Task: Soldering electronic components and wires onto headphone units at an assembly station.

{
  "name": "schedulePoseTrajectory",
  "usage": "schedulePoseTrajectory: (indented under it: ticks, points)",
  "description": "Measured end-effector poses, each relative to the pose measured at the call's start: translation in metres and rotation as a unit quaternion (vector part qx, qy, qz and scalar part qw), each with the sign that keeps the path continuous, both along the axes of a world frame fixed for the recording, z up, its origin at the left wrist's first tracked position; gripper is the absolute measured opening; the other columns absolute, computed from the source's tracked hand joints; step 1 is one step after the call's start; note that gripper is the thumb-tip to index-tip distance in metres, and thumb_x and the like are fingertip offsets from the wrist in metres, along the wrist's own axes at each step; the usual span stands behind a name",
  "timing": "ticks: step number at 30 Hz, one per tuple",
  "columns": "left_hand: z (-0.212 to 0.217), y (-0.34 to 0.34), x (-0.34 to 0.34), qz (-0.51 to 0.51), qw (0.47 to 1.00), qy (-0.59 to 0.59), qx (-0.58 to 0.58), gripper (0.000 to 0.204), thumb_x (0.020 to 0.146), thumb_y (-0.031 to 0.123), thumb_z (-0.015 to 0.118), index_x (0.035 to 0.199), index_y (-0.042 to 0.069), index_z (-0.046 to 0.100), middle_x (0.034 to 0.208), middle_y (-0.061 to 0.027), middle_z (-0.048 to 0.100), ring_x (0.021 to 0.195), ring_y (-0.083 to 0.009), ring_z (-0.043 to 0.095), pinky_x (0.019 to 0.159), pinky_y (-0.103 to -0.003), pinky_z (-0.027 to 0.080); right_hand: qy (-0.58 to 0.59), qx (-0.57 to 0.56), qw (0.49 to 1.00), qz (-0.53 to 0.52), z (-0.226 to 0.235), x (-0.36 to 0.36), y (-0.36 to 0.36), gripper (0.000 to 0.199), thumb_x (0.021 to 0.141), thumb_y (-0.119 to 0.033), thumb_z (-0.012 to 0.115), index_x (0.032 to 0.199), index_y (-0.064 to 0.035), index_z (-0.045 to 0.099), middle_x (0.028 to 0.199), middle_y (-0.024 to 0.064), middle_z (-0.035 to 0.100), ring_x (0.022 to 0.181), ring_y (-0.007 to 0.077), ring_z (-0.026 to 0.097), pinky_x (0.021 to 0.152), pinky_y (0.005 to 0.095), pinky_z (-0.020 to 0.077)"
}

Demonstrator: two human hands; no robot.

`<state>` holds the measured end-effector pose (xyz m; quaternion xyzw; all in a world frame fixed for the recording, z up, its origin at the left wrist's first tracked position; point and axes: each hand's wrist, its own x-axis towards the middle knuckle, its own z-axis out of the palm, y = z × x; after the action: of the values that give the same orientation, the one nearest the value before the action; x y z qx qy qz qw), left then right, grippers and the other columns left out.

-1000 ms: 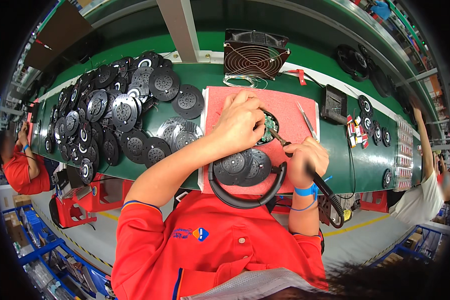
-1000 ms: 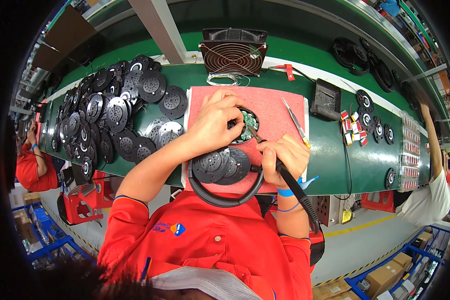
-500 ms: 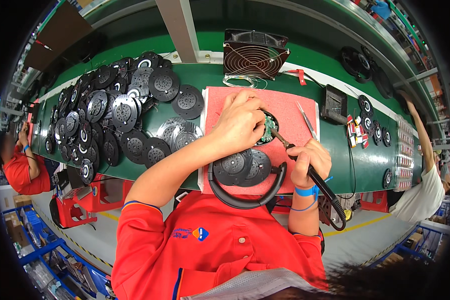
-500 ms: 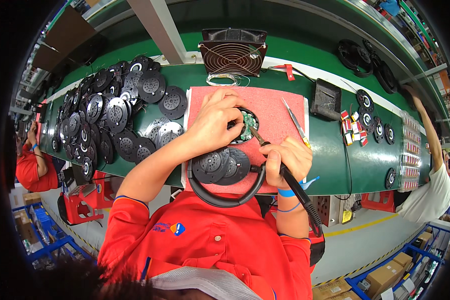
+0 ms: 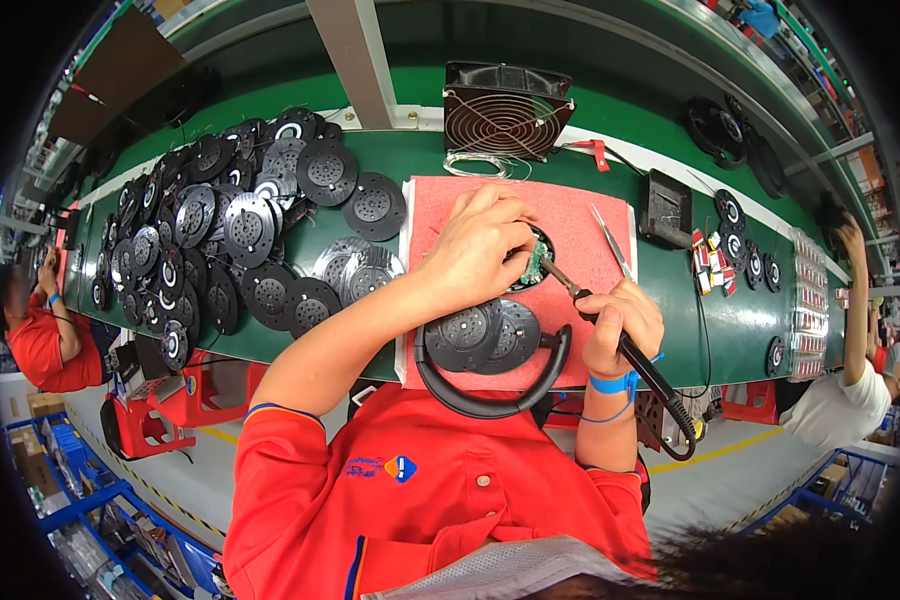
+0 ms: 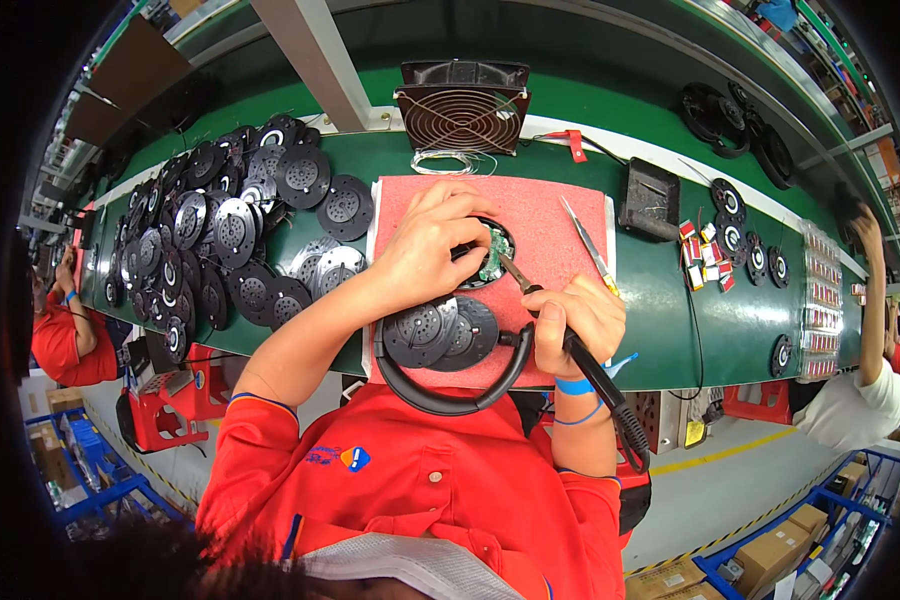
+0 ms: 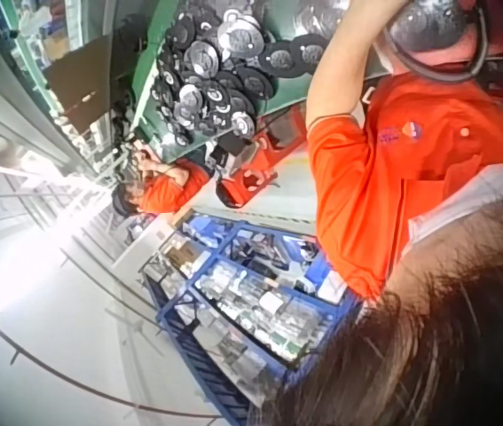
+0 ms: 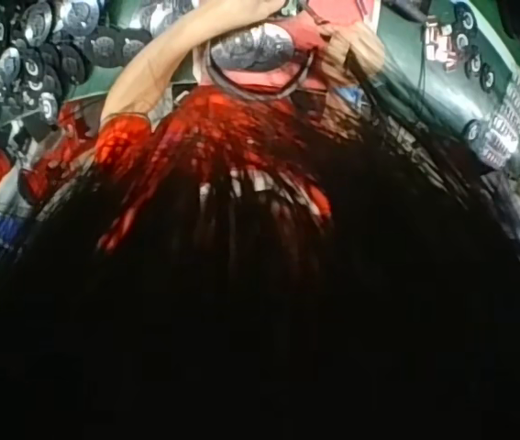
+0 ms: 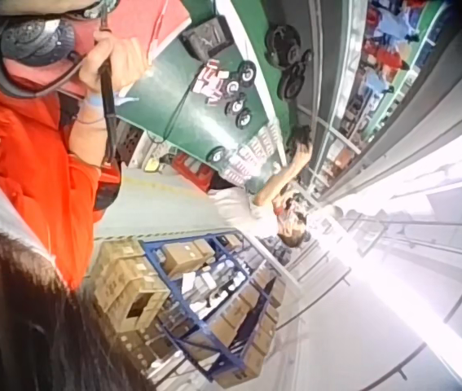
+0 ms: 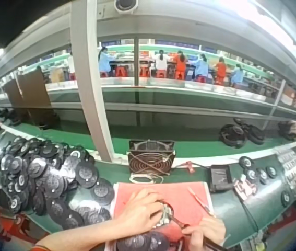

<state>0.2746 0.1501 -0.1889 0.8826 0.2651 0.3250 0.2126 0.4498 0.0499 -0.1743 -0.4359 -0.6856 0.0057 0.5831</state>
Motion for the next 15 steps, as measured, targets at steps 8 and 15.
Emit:
schedulePoseTrajectory:
  ticks: [8,15]
  points:
    - [0.0046,0.0008,0.0004,-0.016,0.997,0.024,0.072,0.006,0.068,0.005,0.065,0.074,0.003,0.063,0.108,-0.0053,0.060,0.109,-0.0272,0.051,0.091,-0.042,0.039,-0.010,-0.014,1.000,0.016,-0.0006,0.0009,-0.0006,0.013,0.077,-0.005,0.055,0.065,-0.0029,0.061,0.051,0.0055,0.054,0.040,0.0190,0.046,0.041,0.0304,0.0346]
    - [0.0068,-0.0005,-0.0005,-0.021,0.994,0.050,0.093,0.007,0.070,0.006,0.065,0.076,0.002,0.065,0.107,-0.0045,0.061,0.109,-0.0251,0.052,0.091,-0.041,0.038,-0.021,-0.039,0.999,0.011,0.0005,-0.0030,-0.0018,0.025,0.083,-0.009,0.051,0.061,0.0010,0.059,0.055,0.0075,0.059,0.043,0.0179,0.046,0.044,0.0300,0.0351]
